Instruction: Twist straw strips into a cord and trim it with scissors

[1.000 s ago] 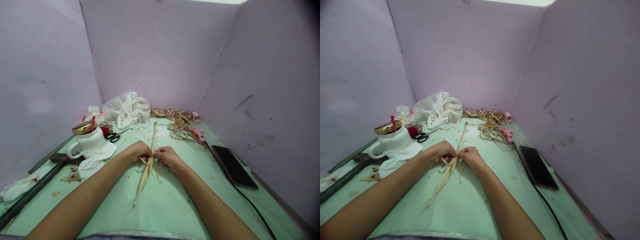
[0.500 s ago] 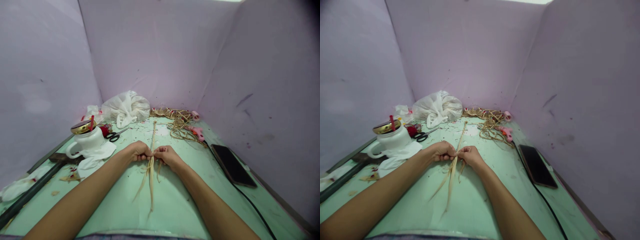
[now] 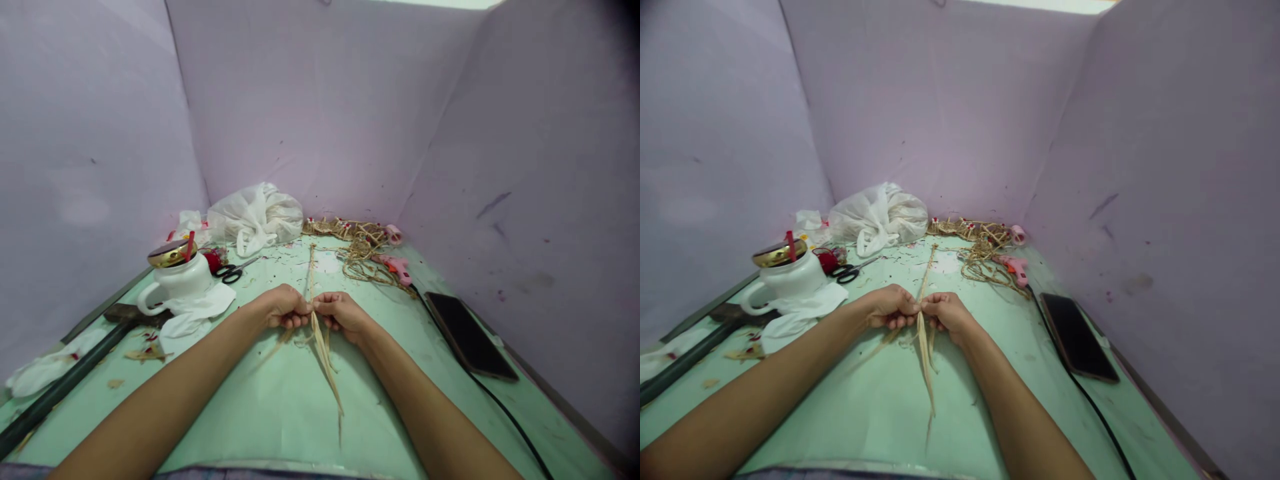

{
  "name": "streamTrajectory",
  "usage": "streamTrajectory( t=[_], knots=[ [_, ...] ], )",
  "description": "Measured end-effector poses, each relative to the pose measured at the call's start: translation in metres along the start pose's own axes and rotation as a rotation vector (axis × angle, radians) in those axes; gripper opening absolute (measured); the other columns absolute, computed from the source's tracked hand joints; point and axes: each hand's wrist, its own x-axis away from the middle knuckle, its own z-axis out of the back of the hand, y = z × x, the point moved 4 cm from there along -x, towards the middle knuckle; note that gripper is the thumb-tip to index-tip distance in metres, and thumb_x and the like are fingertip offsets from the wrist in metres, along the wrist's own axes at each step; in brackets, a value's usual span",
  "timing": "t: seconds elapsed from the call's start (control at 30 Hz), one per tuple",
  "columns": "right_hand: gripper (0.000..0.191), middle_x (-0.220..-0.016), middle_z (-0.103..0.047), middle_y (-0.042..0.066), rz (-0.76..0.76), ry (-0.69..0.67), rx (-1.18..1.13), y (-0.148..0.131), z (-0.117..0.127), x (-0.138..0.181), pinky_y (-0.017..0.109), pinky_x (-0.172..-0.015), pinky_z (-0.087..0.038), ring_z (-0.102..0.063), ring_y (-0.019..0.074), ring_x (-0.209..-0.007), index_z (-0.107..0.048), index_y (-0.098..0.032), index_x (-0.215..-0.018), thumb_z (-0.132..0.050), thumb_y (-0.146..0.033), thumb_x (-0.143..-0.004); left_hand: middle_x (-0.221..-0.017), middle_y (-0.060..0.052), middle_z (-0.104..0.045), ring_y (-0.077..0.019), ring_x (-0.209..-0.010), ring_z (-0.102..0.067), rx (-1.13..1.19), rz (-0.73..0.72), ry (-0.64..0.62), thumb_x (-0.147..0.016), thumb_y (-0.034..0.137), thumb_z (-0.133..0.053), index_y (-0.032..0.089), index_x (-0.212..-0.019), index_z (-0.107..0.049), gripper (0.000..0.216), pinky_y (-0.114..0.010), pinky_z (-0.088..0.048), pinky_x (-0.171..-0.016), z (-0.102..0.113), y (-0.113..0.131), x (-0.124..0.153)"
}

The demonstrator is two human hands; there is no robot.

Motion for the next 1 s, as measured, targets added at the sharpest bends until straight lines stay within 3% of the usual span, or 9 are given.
streamTrajectory(
  t=[0.27,0.5,0.67,1.0],
  knots=[
    [0.013,-0.045,-0.05,-0.005,0.002,-0.081,0.013,0.0013,0.0003,0.001,0.016,-0.035,-0.022,-0.033,0.0026,-0.035,-0.057,-0.013,-0.064,-0.062,-0.019,-0.054,-0.032,0.005,-0.042,-0.0041,-0.026,-0.03,-0.019,-0.031,0.059,-0.054,0.015,-0.057,0.013,-0.051,-0.052,0.006,-0.017,-0.019,-0.028,0.0023,-0.0027,-0.0007],
    [0.016,-0.052,-0.057,-0.002,-0.022,-0.064,-0.01,-0.001,0.0046,0.0012,0.017,-0.035,-0.023,-0.034,0.0027,-0.036,-0.055,-0.013,-0.066,-0.061,-0.015,-0.051,-0.04,0.003,-0.048,-0.0052,-0.03,-0.038,0.028,-0.127,-0.025,-0.054,0.019,-0.057,0.011,-0.055,-0.056,0.008,-0.018,-0.025,-0.031,0.0046,0.0015,0.0023],
    [0.013,-0.053,-0.057,-0.002,-0.038,-0.068,0.004,-0.0035,0.0036,0.0034,0.017,-0.036,-0.023,-0.035,0.0028,-0.037,-0.057,-0.012,-0.064,-0.059,-0.014,-0.051,-0.037,0.005,-0.043,-0.0042,-0.027,-0.031,0.026,-0.13,0.025,-0.055,0.021,-0.058,0.012,-0.055,-0.055,0.009,-0.019,-0.014,-0.028,0.0048,-0.0006,-0.0001],
    [0.014,-0.04,-0.049,-0.006,-0.045,0.023,0.076,0.0001,0.0091,-0.0004,0.018,-0.035,-0.021,-0.033,0.0035,-0.034,-0.053,-0.014,-0.06,-0.061,-0.009,-0.05,-0.033,0.008,-0.035,-0.0029,-0.026,-0.023,0.084,-0.092,0.1,-0.052,0.019,-0.062,0.014,-0.049,-0.047,0.016,-0.019,-0.01,-0.029,-0.0015,-0.0008,-0.0008]
  ],
)
